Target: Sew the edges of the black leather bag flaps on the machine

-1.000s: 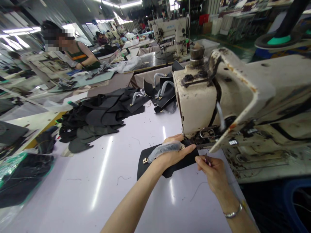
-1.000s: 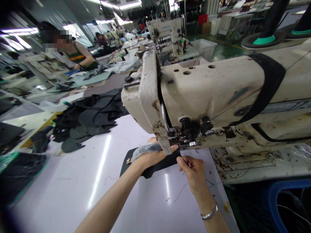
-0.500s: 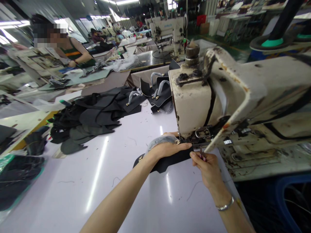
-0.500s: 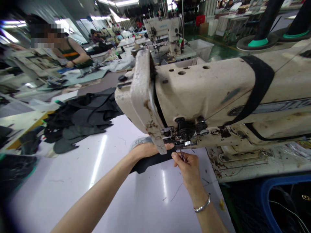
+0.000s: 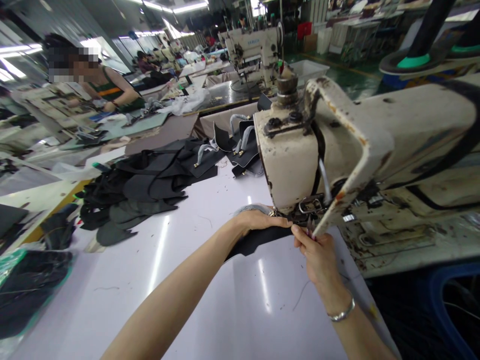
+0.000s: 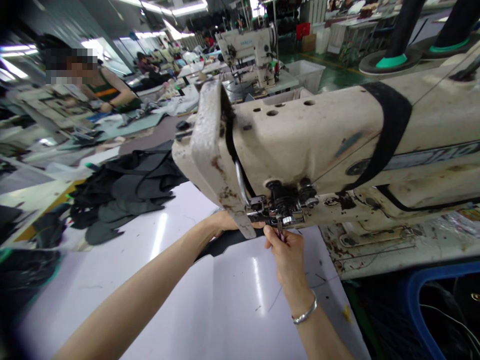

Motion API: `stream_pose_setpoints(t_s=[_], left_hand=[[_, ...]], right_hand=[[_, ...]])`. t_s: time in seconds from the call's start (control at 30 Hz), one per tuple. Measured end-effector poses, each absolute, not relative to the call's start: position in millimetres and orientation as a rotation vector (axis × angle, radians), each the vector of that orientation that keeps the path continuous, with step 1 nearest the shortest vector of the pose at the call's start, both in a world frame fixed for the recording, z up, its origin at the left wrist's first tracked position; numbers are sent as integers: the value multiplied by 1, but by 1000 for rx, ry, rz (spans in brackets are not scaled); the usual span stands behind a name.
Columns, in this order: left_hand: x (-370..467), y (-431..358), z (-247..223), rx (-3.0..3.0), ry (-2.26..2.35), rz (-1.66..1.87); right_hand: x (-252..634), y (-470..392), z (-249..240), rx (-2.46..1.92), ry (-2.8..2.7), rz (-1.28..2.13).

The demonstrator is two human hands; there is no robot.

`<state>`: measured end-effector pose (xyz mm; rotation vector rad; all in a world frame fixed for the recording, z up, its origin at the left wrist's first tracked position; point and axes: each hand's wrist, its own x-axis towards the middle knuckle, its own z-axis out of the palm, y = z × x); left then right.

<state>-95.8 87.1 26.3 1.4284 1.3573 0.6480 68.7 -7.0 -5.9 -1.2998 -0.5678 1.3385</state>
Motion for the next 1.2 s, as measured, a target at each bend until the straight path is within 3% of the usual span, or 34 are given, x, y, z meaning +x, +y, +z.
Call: stream_pose_setpoints(t_s=[0.07, 0.13, 0.77, 1.2], left_hand=[[-95, 89, 30, 1375, 1167, 293], [-96, 92, 31, 1337, 1083, 171], [-102, 98, 13, 1227, 1010, 309], [-96, 91, 38, 1145, 1015, 381]], right_hand=[[66, -7, -5, -1298, -541, 1325], [65, -6, -6, -1297, -519, 1324], [42, -14, -1, -1282, -404, 1364], [20, -9, -1, -1234, -288, 1205]])
